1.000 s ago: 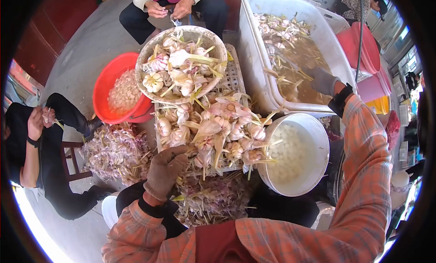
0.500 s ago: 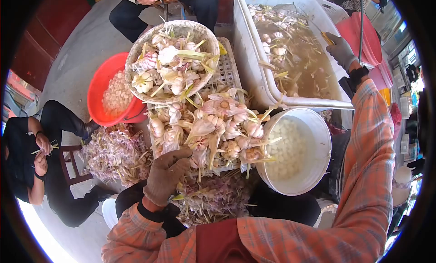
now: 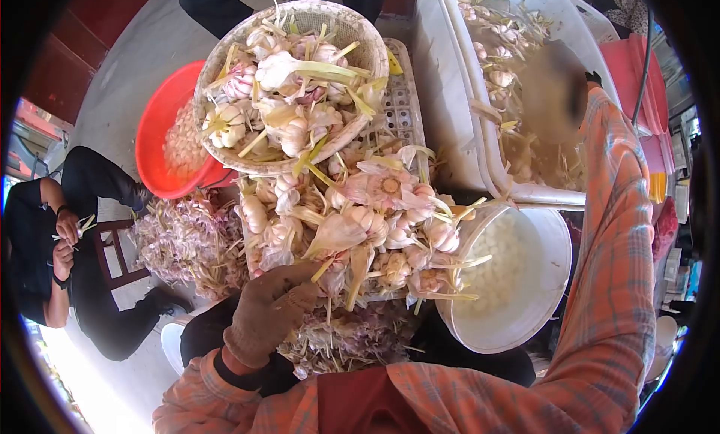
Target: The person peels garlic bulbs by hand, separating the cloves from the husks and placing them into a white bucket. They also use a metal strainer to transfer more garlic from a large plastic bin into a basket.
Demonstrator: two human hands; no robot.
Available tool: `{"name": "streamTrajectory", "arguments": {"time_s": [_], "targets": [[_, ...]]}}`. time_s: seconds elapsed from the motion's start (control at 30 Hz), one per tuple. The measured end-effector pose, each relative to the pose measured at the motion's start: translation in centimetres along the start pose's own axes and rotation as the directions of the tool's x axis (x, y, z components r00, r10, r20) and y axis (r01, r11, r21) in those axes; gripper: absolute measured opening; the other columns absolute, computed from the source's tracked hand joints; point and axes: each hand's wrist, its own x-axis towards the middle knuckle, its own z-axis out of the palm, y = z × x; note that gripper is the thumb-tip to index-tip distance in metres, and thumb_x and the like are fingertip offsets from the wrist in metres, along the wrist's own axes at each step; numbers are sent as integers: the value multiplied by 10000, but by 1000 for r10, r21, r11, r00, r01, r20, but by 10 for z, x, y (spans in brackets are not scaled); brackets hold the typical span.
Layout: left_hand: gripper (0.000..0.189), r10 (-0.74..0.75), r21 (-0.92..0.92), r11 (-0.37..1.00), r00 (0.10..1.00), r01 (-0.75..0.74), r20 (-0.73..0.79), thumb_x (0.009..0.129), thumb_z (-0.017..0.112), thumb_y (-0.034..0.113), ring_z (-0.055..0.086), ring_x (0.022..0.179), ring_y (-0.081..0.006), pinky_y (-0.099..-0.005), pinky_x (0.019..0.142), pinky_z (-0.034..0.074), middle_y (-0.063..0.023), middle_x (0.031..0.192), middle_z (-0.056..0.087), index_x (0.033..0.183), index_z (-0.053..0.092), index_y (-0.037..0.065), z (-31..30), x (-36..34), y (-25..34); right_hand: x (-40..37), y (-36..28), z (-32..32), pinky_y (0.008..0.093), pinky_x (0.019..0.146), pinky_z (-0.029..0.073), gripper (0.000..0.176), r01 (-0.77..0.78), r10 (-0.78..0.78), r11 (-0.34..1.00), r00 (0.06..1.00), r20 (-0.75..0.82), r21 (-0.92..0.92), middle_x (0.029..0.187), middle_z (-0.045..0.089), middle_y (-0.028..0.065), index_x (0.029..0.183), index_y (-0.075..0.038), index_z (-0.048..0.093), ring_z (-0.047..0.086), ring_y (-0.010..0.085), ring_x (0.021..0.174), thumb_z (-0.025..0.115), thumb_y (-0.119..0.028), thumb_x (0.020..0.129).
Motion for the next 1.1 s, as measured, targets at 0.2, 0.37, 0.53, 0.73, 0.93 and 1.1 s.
{"name": "streamTrajectory", "arguments": {"time_s": [0.2,0.37,0.53,0.73,0.93,1.1], "targets": [[317,-38,39,999,998,37,43,869,608,89,519,712,-49,-211,630,443,-33,885,634,1166,577,-16,-10,-13,2,-70,-1,-29,416,606,445,286,-164,142,985,950,280,57,723,614,124,1092,0,561,610,250,683,491,-141,853],[288,49,45,998,996,-52,79,875,587,70,523,662,-59,-218,583,444,-34,841,620,1146,579,-28,-14,-18,-7,-143,-15,-74,330,373,341,561,-185,179,983,913,366,-19,579,455,26,1372,-125,421,427,149,420,527,-53,826],[304,72,-16,997,997,-71,42,869,552,94,523,600,-71,-201,545,424,-34,774,606,1129,577,-60,-8,-27,-1,-209,-25,-119,309,377,374,428,-228,193,973,896,401,41,663,548,72,1260,-70,531,488,161,446,564,-88,834],[314,115,-18,993,992,-114,59,866,530,95,522,592,-68,-191,536,413,-29,755,606,1125,573,-78,-10,-33,-6,-245,-11,-189,259,372,351,502,-235,177,965,909,377,114,595,493,-8,1290,-114,533,438,87,440,548,-39,794],[292,92,-8,996,993,-91,75,862,540,78,507,574,-64,-196,522,414,-28,764,612,1110,587,-68,-11,-36,-3,-213,-58,-171,249,382,355,505,-186,143,905,980,139,382,611,495,-7,1303,-126,528,432,86,447,536,-76,800],[291,66,6,998,995,-66,69,858,552,74,500,580,-53,-192,523,410,-20,775,614,1114,589,-58,-16,-28,-7,-108,-96,-98,340,502,466,482,23,-24,971,1000,1,236,725,624,94,1287,-108,534,574,196,548,552,-116,805]]}}
